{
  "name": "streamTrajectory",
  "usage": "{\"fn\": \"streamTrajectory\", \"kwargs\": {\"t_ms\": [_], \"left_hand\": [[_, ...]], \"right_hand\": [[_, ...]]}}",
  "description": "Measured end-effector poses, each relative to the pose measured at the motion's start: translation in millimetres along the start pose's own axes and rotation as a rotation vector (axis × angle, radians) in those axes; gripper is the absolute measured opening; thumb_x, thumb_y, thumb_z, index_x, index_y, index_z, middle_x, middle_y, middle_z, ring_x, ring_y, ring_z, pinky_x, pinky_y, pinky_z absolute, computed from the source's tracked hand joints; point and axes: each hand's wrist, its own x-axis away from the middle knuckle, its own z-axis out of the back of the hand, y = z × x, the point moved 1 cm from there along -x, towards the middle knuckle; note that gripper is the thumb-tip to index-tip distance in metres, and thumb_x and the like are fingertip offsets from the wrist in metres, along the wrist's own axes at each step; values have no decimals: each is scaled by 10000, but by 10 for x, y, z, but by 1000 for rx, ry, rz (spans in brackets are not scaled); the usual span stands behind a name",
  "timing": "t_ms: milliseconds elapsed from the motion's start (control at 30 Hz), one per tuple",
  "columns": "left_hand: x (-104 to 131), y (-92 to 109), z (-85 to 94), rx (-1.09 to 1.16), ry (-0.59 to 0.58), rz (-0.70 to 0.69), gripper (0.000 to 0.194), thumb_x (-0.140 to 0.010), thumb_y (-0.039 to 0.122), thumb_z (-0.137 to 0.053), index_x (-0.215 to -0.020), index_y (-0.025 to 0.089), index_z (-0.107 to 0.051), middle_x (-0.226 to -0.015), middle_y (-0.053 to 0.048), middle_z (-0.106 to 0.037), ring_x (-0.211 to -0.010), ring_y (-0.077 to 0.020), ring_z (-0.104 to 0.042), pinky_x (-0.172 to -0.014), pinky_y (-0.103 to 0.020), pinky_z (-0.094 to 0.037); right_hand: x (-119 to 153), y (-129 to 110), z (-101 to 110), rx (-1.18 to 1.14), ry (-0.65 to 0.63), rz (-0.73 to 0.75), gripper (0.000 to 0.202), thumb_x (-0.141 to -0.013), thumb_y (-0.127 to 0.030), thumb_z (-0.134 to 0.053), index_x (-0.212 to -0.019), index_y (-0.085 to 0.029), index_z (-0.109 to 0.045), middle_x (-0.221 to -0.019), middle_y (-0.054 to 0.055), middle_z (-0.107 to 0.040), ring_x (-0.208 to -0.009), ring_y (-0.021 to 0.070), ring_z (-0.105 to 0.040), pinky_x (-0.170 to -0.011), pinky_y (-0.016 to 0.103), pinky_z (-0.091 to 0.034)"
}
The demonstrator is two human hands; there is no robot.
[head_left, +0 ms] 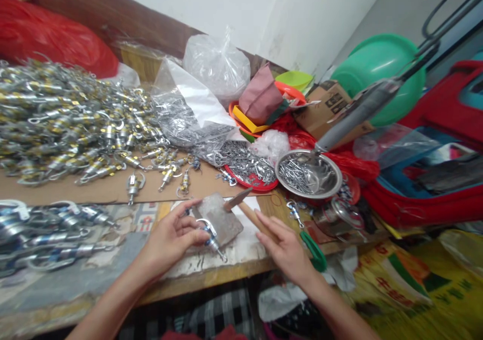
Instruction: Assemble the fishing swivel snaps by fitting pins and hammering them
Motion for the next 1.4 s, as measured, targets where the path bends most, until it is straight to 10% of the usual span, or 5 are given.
{"fn": "streamTrajectory", "kwargs": {"t_ms": [167, 367, 633, 1033, 1400], "left_hand": [[28, 20, 14, -378, 107, -151, 113, -601, 279, -668, -633, 172, -684, -691, -43, -692, -685, -200, -629, -680, -313, -482], [-1, 2, -19, -465, 155, -381, 92, -614, 291, -670, -597, 206, -703, -789, -40, -628, -744, -182, -601, -647, -263, -459], [44, 12, -15, -541, 83, -397, 98, -673, 277, -647, -709, 252, -735, -710, -27, -669, -687, -181, -603, -626, -259, -442], [90, 29, -61, -496, 183, -376, 227, -636, 248, -671, -859, 213, -701, -678, -11, -676, -626, -173, -610, -595, -258, -466], [152, 96, -93, -499, 166, -539, 194, -641, 222, -670, -824, 252, -726, -690, -21, -691, -637, -173, -613, -603, -254, -471]], "right_hand": [[-170, 449, 28, 200, -67, -87, 289, -822, -312, -484, -1009, -173, -654, -766, 43, -686, -670, 162, -630, -618, 259, -507], [-873, 549, 58, 388, 24, -77, 322, -858, -137, -365, -1053, -159, -620, -1061, 93, -620, -998, 177, -551, -874, 282, -404], [-1570, 555, -7, 506, -148, -106, 242, -676, -84, -575, -893, -155, -655, -900, 112, -668, -904, 237, -589, -801, 294, -411], [-1070, 2, -77, 101, 38, -71, 217, -805, -206, -491, -923, -107, -643, -879, 75, -686, -783, 141, -634, -701, 231, -491], [-512, -547, -318, -747, -6, 118, 26, -636, -166, -689, -658, -181, -690, -686, 27, -686, -664, 151, -634, -640, 267, -508]]}}
